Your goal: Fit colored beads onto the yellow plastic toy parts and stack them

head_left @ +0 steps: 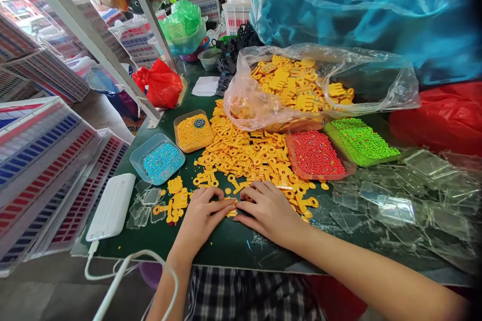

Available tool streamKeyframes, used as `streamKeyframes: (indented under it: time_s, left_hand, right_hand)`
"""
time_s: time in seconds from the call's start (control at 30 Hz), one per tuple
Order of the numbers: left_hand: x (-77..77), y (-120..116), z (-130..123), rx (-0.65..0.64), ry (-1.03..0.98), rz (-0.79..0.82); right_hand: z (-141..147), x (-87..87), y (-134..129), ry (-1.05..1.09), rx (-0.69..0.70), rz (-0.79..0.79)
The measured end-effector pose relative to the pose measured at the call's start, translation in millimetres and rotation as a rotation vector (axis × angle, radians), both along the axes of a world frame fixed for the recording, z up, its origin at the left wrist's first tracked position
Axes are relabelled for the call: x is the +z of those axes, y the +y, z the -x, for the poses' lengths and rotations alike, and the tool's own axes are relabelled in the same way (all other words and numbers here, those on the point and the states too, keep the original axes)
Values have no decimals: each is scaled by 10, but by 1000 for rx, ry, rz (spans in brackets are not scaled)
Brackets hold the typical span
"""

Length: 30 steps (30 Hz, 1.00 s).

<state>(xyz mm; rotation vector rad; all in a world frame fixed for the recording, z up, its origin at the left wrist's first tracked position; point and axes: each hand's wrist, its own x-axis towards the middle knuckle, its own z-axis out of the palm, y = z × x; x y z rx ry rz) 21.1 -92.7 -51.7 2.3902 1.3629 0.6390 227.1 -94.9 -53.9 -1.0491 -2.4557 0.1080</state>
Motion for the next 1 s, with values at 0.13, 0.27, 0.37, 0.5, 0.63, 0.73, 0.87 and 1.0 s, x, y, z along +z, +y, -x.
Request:
streamKeyframes:
  time_s: [0.13,0.27,0.37,0.5,0.63,0.73,0.87,1.0]
  left_hand:
    - [-9,5,21,25,-55,16]
    - [3,11,37,136,-112,-34]
    - [-3,15,41,161,-56,-55]
    - [-37,23,48,149,30,-70]
    - [-74,35,50,140,34,-110]
    - [-82,45,46,140,2,-142]
    - [-66,59,48,158,-90,-219]
    - [-35,60,63,157,-171,-344]
  right_hand:
    - [-9,-2,8,-21,11,16]
    - [-13,1,11,-26,14,26]
    - [-13,0,9,-20,19,33]
    - [-18,-2,6,-9,21,49]
    - [-26,1,5,-10,22,68]
    - [-12,17,14,-21,23,76]
    - [-56,159,71,-3,17,114]
    - [-431,496,166,43,-155,151]
